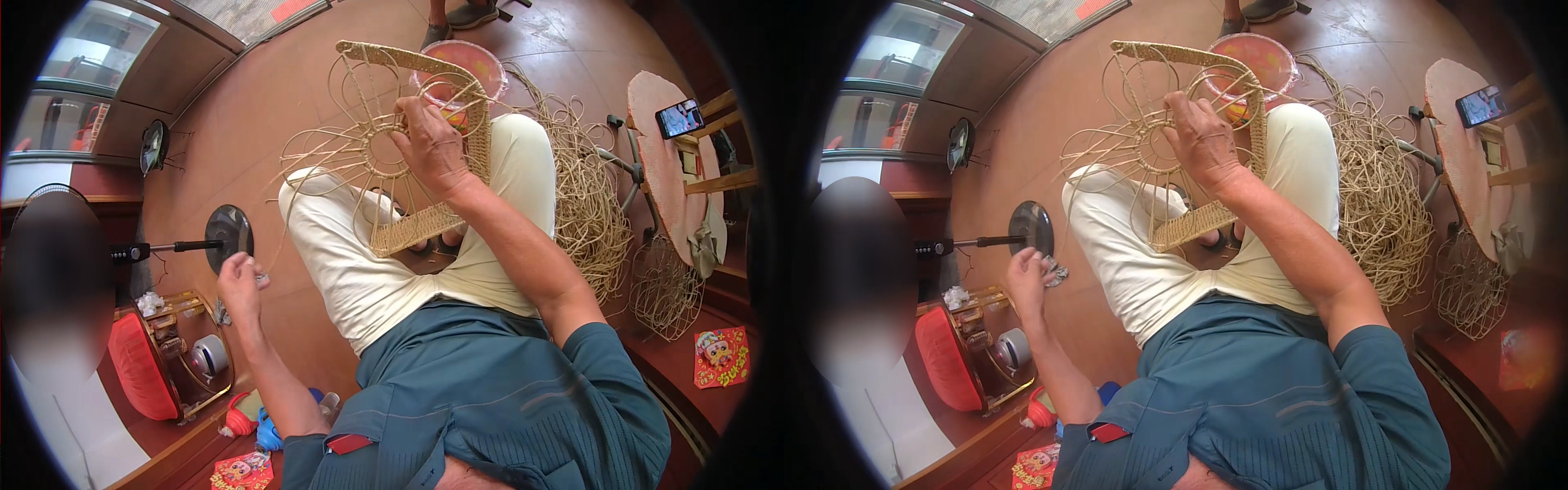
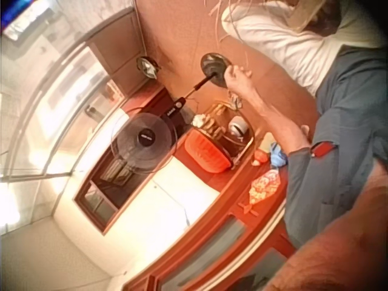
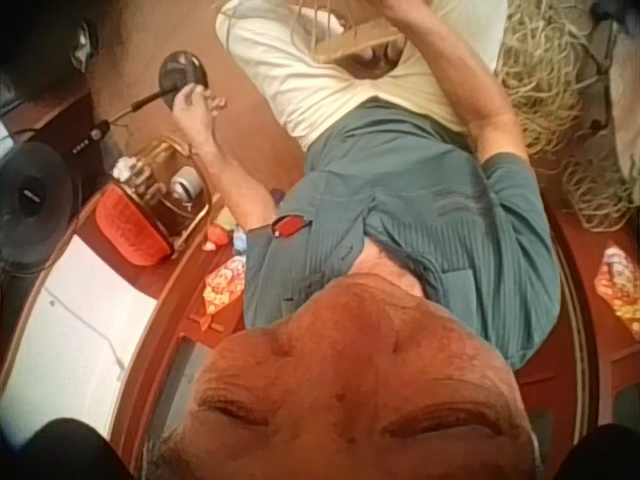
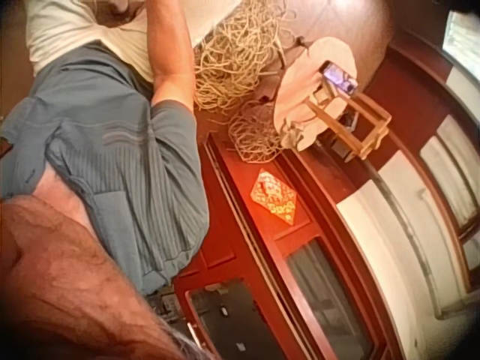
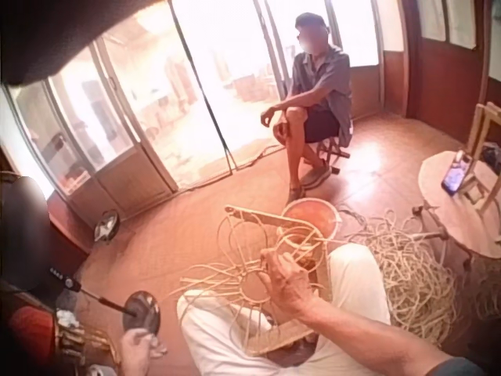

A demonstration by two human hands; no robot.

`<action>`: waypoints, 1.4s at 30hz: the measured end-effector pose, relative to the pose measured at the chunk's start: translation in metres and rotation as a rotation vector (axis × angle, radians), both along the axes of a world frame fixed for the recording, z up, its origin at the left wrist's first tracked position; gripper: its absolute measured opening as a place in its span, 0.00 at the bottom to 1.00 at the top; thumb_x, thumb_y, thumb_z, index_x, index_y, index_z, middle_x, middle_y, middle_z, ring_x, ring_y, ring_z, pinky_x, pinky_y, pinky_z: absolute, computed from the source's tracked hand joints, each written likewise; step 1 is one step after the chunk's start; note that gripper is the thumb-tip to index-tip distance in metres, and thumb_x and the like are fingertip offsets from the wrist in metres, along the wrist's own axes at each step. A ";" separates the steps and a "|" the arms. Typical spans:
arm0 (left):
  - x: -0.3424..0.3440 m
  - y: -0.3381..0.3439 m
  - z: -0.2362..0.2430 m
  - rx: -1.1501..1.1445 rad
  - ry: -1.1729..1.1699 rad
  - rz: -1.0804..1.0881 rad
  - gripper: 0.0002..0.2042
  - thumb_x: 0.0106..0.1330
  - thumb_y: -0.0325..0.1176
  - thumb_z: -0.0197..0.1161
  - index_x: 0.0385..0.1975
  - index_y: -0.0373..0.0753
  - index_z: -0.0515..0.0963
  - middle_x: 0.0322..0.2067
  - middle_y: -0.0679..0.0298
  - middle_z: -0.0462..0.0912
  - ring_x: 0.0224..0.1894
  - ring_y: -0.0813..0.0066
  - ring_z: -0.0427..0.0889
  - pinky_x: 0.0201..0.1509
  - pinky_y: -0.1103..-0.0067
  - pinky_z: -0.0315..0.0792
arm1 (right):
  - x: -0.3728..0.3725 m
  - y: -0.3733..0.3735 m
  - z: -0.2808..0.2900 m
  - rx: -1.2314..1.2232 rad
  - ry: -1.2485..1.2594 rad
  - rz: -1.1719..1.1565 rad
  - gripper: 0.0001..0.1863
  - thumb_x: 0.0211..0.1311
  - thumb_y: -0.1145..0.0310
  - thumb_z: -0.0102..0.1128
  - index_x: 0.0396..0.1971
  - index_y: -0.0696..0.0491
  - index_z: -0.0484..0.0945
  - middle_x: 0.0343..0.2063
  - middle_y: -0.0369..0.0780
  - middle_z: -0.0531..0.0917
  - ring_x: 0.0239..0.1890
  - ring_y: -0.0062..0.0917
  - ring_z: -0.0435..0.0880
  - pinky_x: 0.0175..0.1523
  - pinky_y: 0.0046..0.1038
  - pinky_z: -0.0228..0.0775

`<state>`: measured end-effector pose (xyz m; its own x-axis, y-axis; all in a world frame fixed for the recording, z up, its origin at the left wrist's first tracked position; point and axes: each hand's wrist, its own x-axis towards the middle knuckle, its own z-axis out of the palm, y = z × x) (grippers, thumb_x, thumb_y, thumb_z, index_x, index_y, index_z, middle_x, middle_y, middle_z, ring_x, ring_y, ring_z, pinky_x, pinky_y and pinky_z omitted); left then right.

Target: Weaving rattan strands into a decorative structure or basket.

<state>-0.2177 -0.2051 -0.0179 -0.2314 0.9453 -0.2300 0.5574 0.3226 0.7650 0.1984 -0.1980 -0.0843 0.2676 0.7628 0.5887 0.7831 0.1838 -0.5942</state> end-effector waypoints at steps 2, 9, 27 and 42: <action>0.026 -0.004 0.009 -0.014 0.129 0.010 0.11 0.79 0.26 0.63 0.56 0.33 0.85 0.48 0.55 0.91 0.47 0.65 0.91 0.47 0.72 0.87 | 0.003 -0.001 -0.002 -0.023 0.023 0.014 0.28 0.57 0.72 0.80 0.53 0.49 0.71 0.38 0.39 0.85 0.43 0.39 0.86 0.45 0.42 0.81; 0.149 0.027 0.029 0.646 0.483 -0.446 0.12 0.76 0.29 0.65 0.57 0.38 0.85 0.54 0.57 0.88 0.55 0.53 0.88 0.60 0.66 0.81 | -0.001 0.002 -0.006 -0.005 0.028 0.012 0.27 0.57 0.72 0.80 0.52 0.47 0.72 0.35 0.38 0.84 0.42 0.38 0.86 0.45 0.42 0.80; 0.172 0.063 0.018 0.879 0.720 -0.615 0.05 0.74 0.30 0.68 0.37 0.38 0.80 0.38 0.56 0.81 0.45 0.50 0.81 0.50 0.58 0.76 | -0.004 0.000 -0.003 -0.015 0.076 0.016 0.25 0.58 0.72 0.78 0.52 0.47 0.73 0.33 0.38 0.84 0.42 0.37 0.86 0.46 0.41 0.81; -0.174 -0.049 -0.036 0.164 1.113 0.020 0.10 0.70 0.35 0.66 0.36 0.33 0.84 0.37 0.41 0.88 0.44 0.36 0.87 0.52 0.50 0.77 | -0.001 0.000 -0.007 0.043 0.069 0.043 0.26 0.60 0.72 0.78 0.53 0.49 0.72 0.37 0.38 0.84 0.43 0.37 0.86 0.48 0.40 0.80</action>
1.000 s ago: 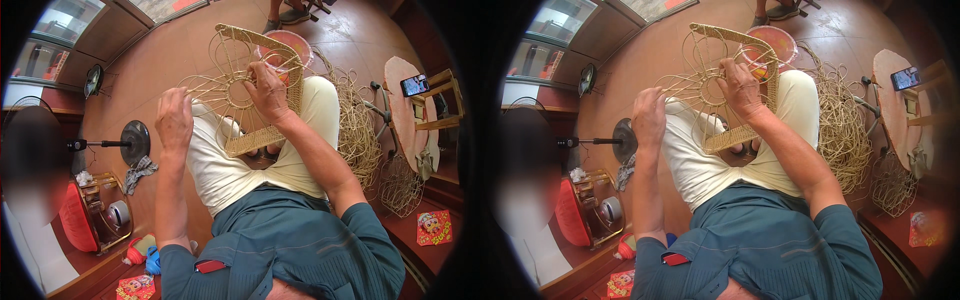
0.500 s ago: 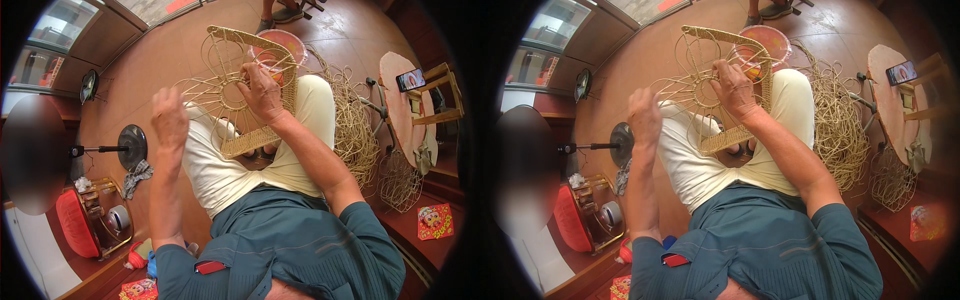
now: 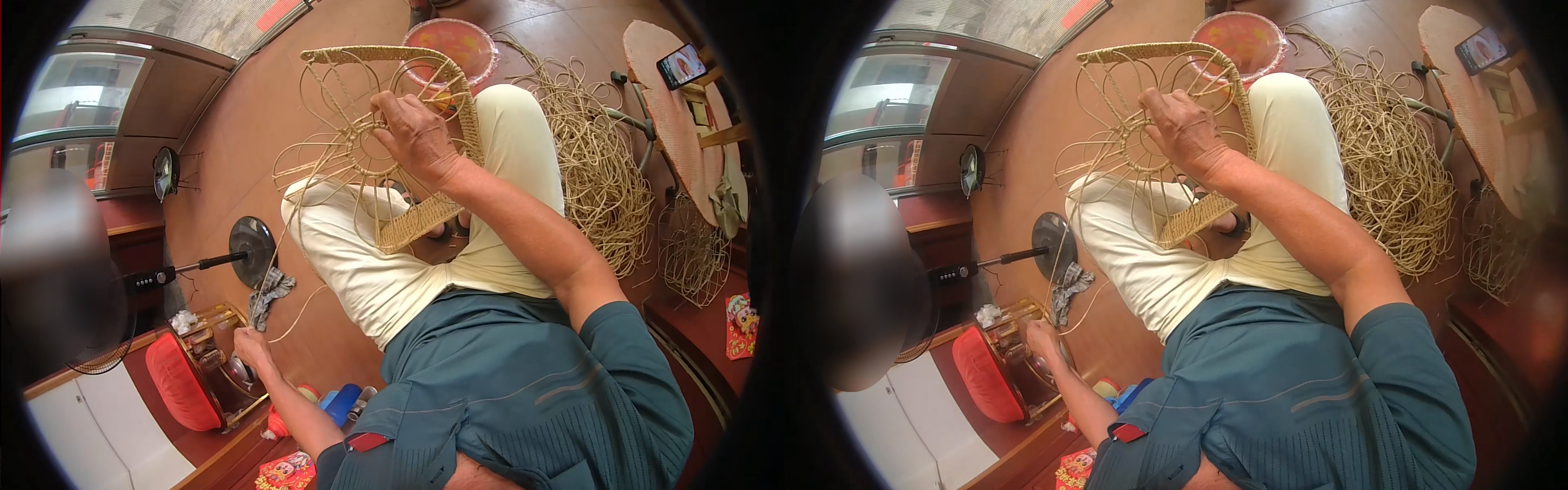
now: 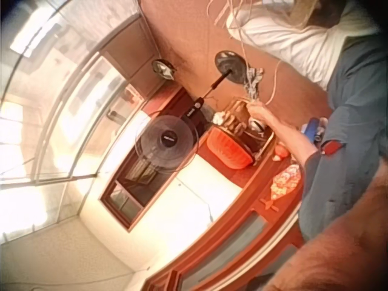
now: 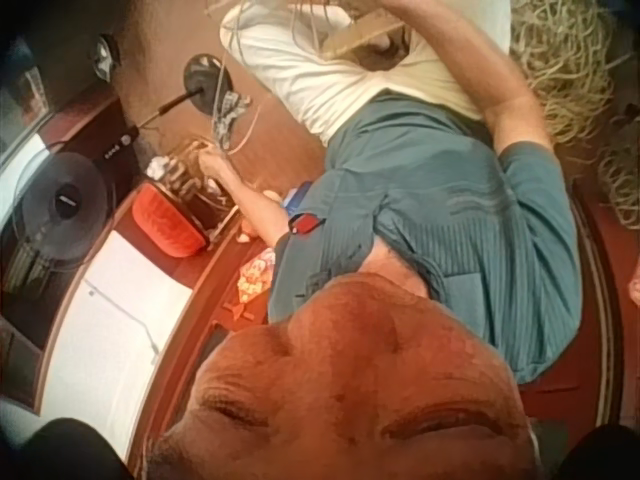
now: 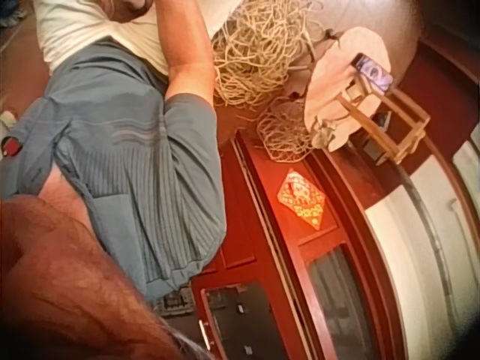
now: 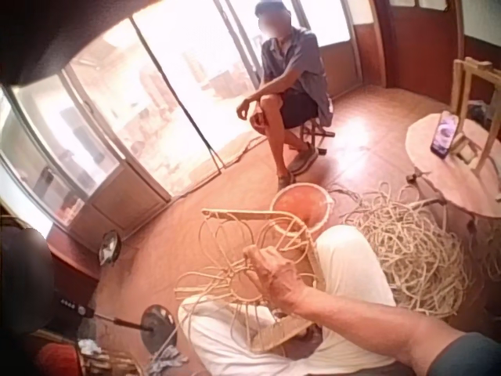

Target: Weaving rattan strands into a decorative structure or basket.

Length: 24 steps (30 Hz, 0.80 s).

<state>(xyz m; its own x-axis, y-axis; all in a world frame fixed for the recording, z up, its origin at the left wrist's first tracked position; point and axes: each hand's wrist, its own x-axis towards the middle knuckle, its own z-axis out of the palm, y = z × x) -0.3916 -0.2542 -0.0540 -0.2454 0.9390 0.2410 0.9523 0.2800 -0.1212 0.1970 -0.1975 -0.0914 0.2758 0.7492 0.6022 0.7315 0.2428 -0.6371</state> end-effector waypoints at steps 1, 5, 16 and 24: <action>-0.001 -0.002 -0.002 0.018 -0.020 0.004 0.10 0.70 0.35 0.66 0.35 0.33 0.84 0.36 0.41 0.89 0.43 0.36 0.88 0.51 0.50 0.77 | 0.000 0.000 -0.001 0.004 -0.008 -0.004 0.26 0.60 0.72 0.78 0.53 0.49 0.72 0.37 0.38 0.84 0.43 0.37 0.86 0.48 0.40 0.80; -0.032 -0.007 0.004 0.031 0.006 0.099 0.10 0.70 0.35 0.64 0.37 0.32 0.85 0.37 0.40 0.89 0.43 0.37 0.89 0.51 0.50 0.79 | 0.002 -0.001 -0.002 0.012 -0.015 -0.021 0.27 0.59 0.71 0.79 0.54 0.49 0.72 0.37 0.39 0.84 0.43 0.37 0.86 0.47 0.40 0.80; -0.164 -0.081 -0.014 -0.593 0.145 0.445 0.21 0.72 0.41 0.61 0.49 0.28 0.89 0.53 0.36 0.88 0.58 0.37 0.88 0.63 0.51 0.80 | -0.006 0.005 0.003 -0.007 -0.013 -0.012 0.25 0.59 0.71 0.78 0.53 0.47 0.74 0.36 0.39 0.84 0.43 0.38 0.86 0.46 0.41 0.81; 0.269 0.050 0.037 0.196 -0.477 -0.764 0.12 0.78 0.32 0.65 0.55 0.35 0.85 0.51 0.52 0.87 0.52 0.55 0.86 0.61 0.66 0.77 | 0.003 -0.002 -0.002 -0.008 -0.056 -0.004 0.23 0.60 0.74 0.74 0.53 0.49 0.75 0.38 0.40 0.85 0.45 0.39 0.86 0.49 0.41 0.81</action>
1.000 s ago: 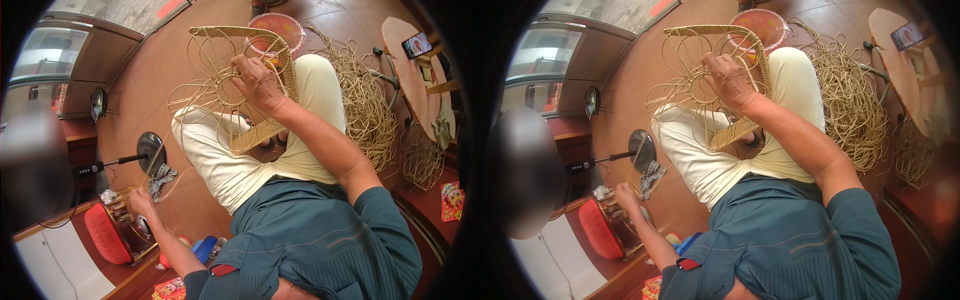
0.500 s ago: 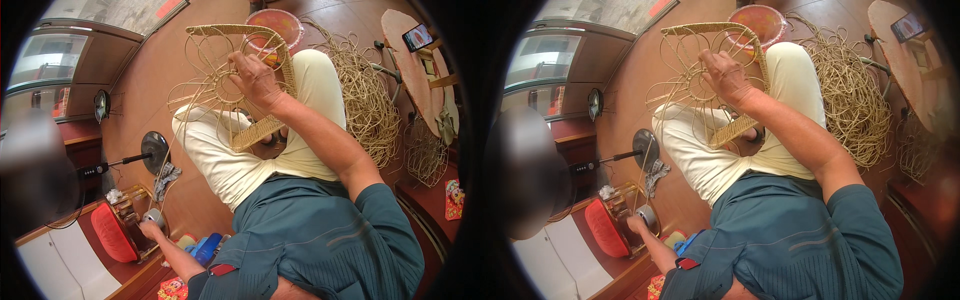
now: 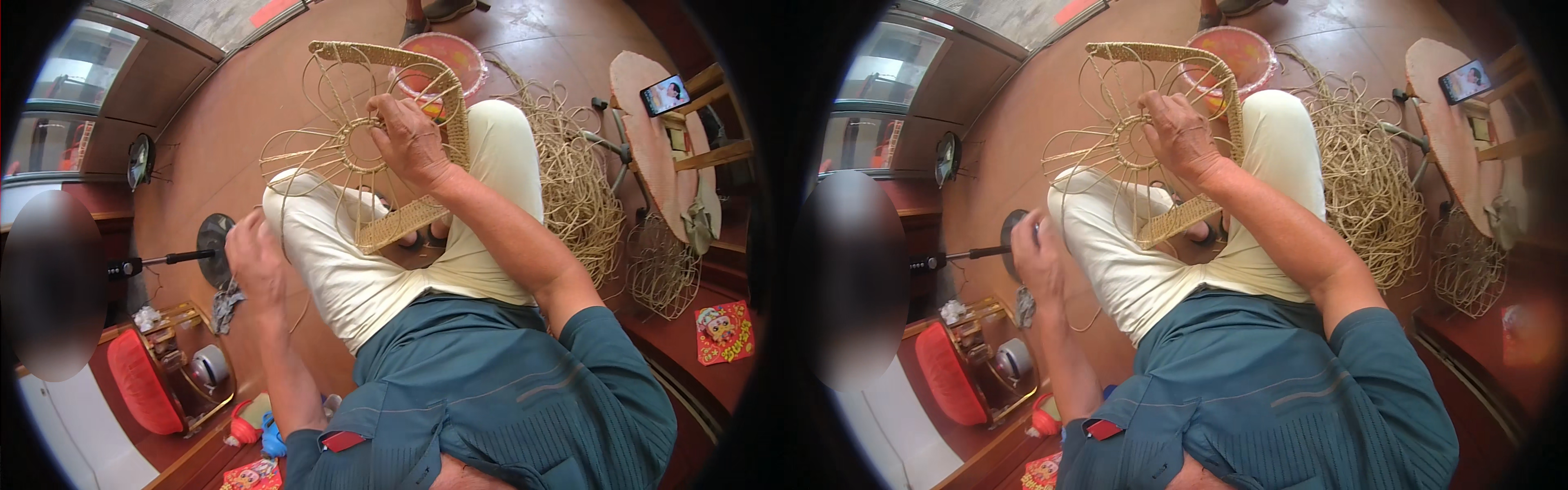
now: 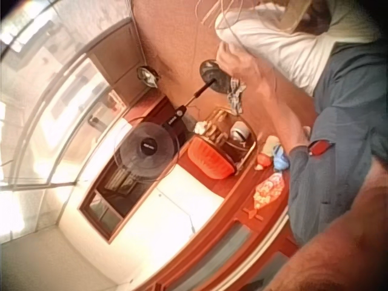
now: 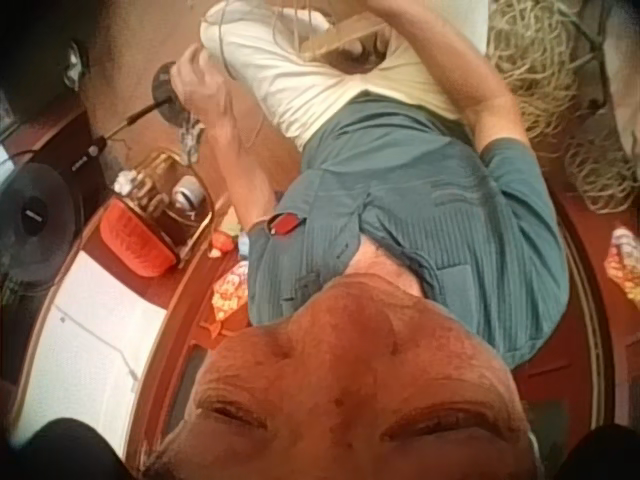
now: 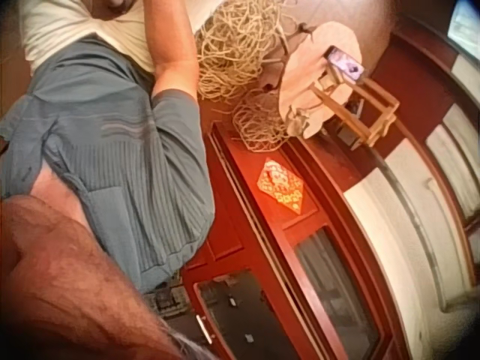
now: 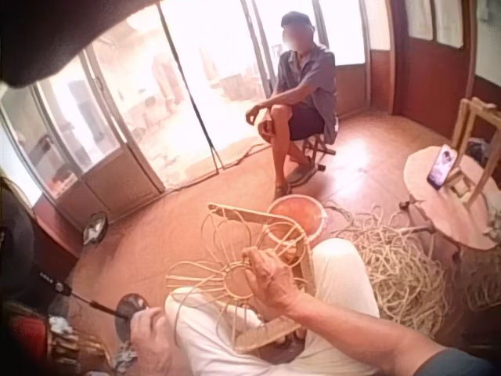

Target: Weaving rattan strands into a decorative structure or basket.

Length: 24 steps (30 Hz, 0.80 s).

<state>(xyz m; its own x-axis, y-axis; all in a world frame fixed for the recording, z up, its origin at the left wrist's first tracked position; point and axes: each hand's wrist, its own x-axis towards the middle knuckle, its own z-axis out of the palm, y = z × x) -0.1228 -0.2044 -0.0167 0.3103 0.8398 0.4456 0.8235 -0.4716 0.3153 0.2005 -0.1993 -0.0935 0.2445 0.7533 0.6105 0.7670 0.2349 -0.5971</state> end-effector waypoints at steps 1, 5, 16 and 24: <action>0.025 0.002 0.000 0.000 -0.017 0.003 0.12 0.78 0.32 0.65 0.55 0.35 0.85 0.51 0.52 0.87 0.52 0.55 0.86 0.61 0.66 0.77 | -0.001 0.000 0.002 0.001 0.011 0.002 0.22 0.60 0.74 0.74 0.53 0.49 0.75 0.38 0.40 0.85 0.45 0.39 0.86 0.50 0.41 0.81; 0.070 0.018 -0.019 0.115 0.100 -0.081 0.10 0.75 0.32 0.69 0.52 0.39 0.86 0.46 0.56 0.88 0.49 0.53 0.85 0.59 0.63 0.77 | -0.001 0.000 0.004 0.004 0.022 0.019 0.21 0.61 0.74 0.73 0.53 0.50 0.75 0.37 0.42 0.85 0.46 0.40 0.86 0.52 0.42 0.80; 0.088 -0.016 -0.039 -0.063 -0.017 -0.166 0.05 0.76 0.31 0.68 0.47 0.43 0.83 0.34 0.60 0.90 0.35 0.59 0.91 0.37 0.65 0.81 | -0.005 -0.011 0.030 0.019 -0.259 -0.189 0.25 0.58 0.64 0.74 0.56 0.46 0.80 0.55 0.39 0.82 0.60 0.38 0.80 0.63 0.46 0.70; 0.082 -0.007 -0.045 -0.187 -0.096 -0.259 0.10 0.78 0.26 0.61 0.52 0.36 0.86 0.43 0.43 0.90 0.44 0.41 0.90 0.49 0.60 0.82 | -0.022 0.015 0.019 0.019 -0.195 0.122 0.40 0.56 0.51 0.77 0.71 0.43 0.77 0.56 0.42 0.84 0.61 0.40 0.82 0.64 0.51 0.68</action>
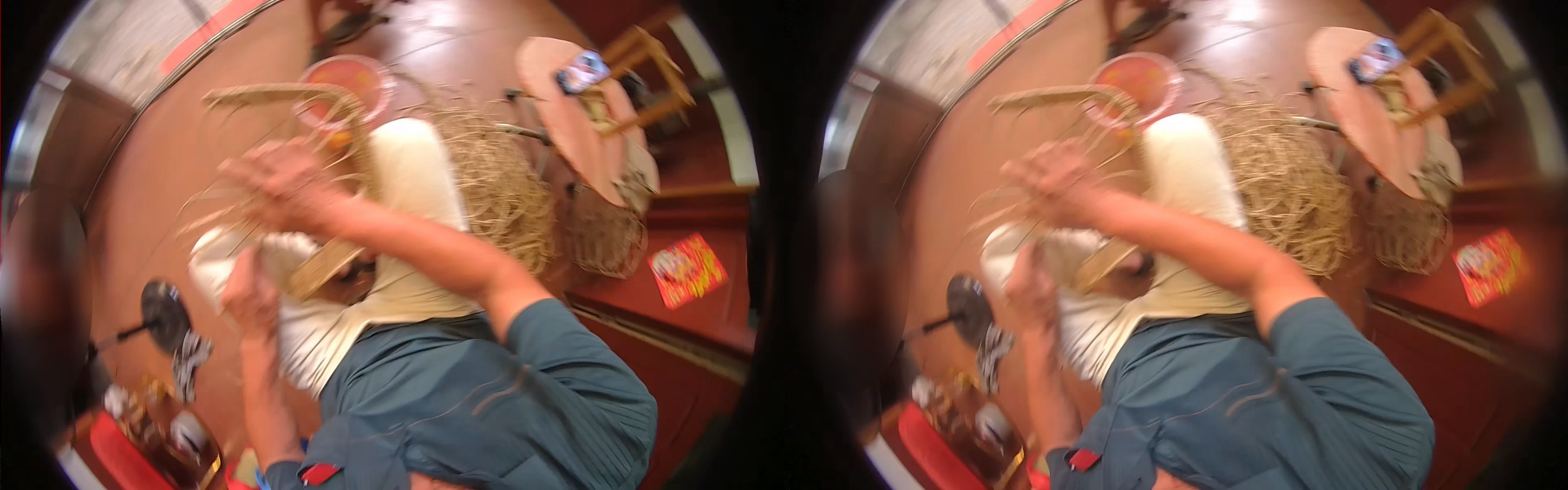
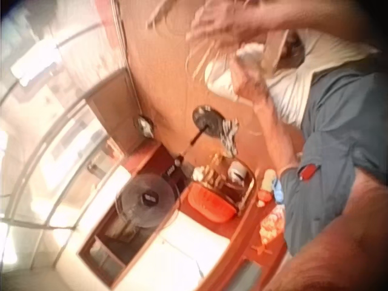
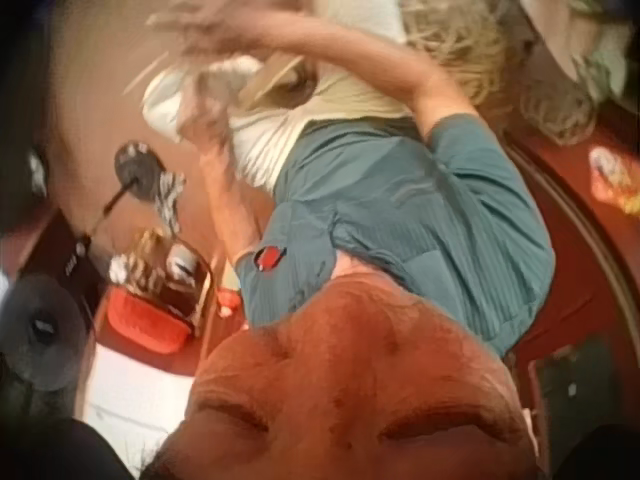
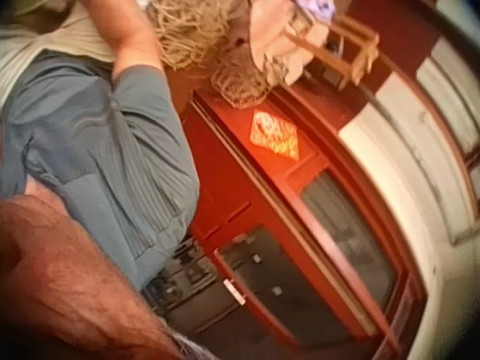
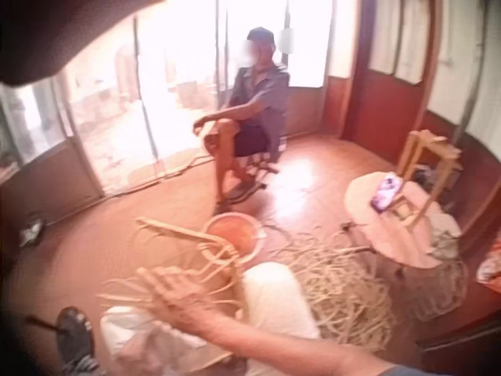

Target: Weaving rattan strands into a decorative structure or basket.

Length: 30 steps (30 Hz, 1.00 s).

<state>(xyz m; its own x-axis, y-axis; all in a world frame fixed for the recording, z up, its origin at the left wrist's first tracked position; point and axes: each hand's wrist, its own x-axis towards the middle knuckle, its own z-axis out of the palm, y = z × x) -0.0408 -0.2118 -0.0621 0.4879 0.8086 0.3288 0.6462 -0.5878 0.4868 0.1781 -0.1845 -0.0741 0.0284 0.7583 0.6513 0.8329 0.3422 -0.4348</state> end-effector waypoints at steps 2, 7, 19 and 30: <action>-0.001 -0.002 0.008 -0.027 0.090 0.020 0.09 0.80 0.26 0.59 0.51 0.35 0.86 0.42 0.44 0.90 0.43 0.44 0.89 0.49 0.62 0.81 | -0.005 0.008 -0.008 -0.046 0.000 -0.005 0.43 0.54 0.49 0.79 0.72 0.42 0.77 0.53 0.40 0.86 0.59 0.38 0.84 0.64 0.47 0.70; -0.012 0.017 0.022 -0.063 0.020 0.033 0.10 0.83 0.30 0.59 0.54 0.34 0.85 0.46 0.47 0.91 0.47 0.51 0.91 0.52 0.66 0.81 | -0.005 0.008 -0.003 -0.100 -0.014 -0.045 0.38 0.52 0.49 0.81 0.66 0.41 0.83 0.44 0.37 0.83 0.55 0.33 0.80 0.60 0.42 0.66; -0.010 0.070 0.035 0.053 0.060 0.134 0.11 0.81 0.34 0.62 0.55 0.40 0.85 0.46 0.51 0.91 0.48 0.52 0.91 0.53 0.64 0.81 | -0.005 0.016 -0.006 -0.116 0.089 -0.019 0.27 0.60 0.53 0.75 0.61 0.41 0.85 0.47 0.41 0.87 0.54 0.39 0.82 0.58 0.48 0.71; -0.005 0.065 0.047 0.205 0.181 0.180 0.06 0.77 0.31 0.65 0.48 0.44 0.87 0.45 0.59 0.89 0.47 0.58 0.88 0.49 0.66 0.80 | -0.007 0.008 0.006 -0.157 0.040 -0.039 0.33 0.61 0.50 0.78 0.66 0.38 0.80 0.49 0.33 0.88 0.52 0.32 0.84 0.59 0.39 0.68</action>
<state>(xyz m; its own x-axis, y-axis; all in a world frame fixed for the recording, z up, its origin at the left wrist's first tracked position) -0.0456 -0.1469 -0.0156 0.4084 0.8131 0.4148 0.8140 -0.5301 0.2376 0.1707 -0.1765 -0.0678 0.0838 0.8484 0.5227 0.8253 0.2348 -0.5135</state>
